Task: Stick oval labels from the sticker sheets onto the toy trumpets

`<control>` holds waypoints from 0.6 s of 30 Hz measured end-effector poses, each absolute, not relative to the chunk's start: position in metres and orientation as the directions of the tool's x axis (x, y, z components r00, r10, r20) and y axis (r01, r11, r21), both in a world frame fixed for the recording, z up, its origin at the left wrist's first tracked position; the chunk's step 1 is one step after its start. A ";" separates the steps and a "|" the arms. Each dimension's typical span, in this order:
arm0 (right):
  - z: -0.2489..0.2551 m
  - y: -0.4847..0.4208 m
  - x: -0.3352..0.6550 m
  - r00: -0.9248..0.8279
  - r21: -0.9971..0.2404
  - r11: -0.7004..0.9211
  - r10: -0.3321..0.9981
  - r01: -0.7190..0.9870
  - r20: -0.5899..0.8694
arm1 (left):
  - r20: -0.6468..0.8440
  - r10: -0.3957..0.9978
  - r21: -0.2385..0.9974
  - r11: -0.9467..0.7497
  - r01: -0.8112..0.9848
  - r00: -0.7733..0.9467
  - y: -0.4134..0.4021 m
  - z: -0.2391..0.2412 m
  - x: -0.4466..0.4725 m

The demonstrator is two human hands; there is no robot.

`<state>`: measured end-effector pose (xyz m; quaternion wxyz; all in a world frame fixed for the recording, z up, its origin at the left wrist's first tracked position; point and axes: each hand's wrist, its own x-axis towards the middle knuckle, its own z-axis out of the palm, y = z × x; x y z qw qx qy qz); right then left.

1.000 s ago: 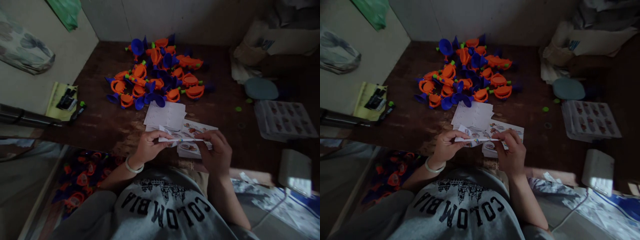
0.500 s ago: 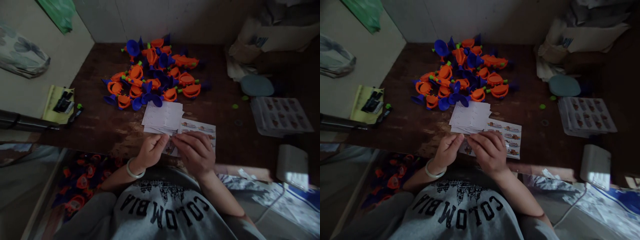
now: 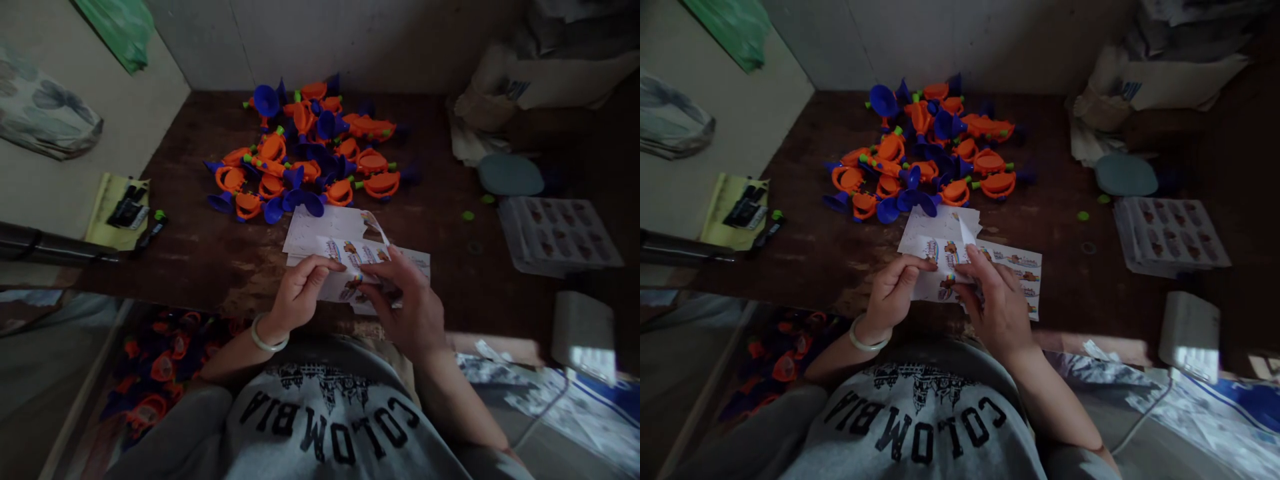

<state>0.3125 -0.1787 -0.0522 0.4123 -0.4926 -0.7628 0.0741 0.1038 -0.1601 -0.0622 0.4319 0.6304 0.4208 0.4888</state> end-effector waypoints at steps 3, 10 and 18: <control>-0.054 -0.182 0.309 -0.181 -0.511 0.513 0.806 0.690 0.564 | 0.231 0.954 0.964 -0.251 0.087 0.192 -0.158 -0.063 0.106; -0.067 -0.184 0.306 -0.169 -0.423 0.629 0.665 0.653 0.727 | 0.058 0.986 0.998 -0.056 -0.020 0.157 -0.163 -0.075 0.108; -0.050 -0.215 0.297 -0.508 -0.643 0.765 0.562 0.021 0.652 | 0.086 0.932 0.990 -0.121 0.076 0.352 -0.102 -0.083 0.108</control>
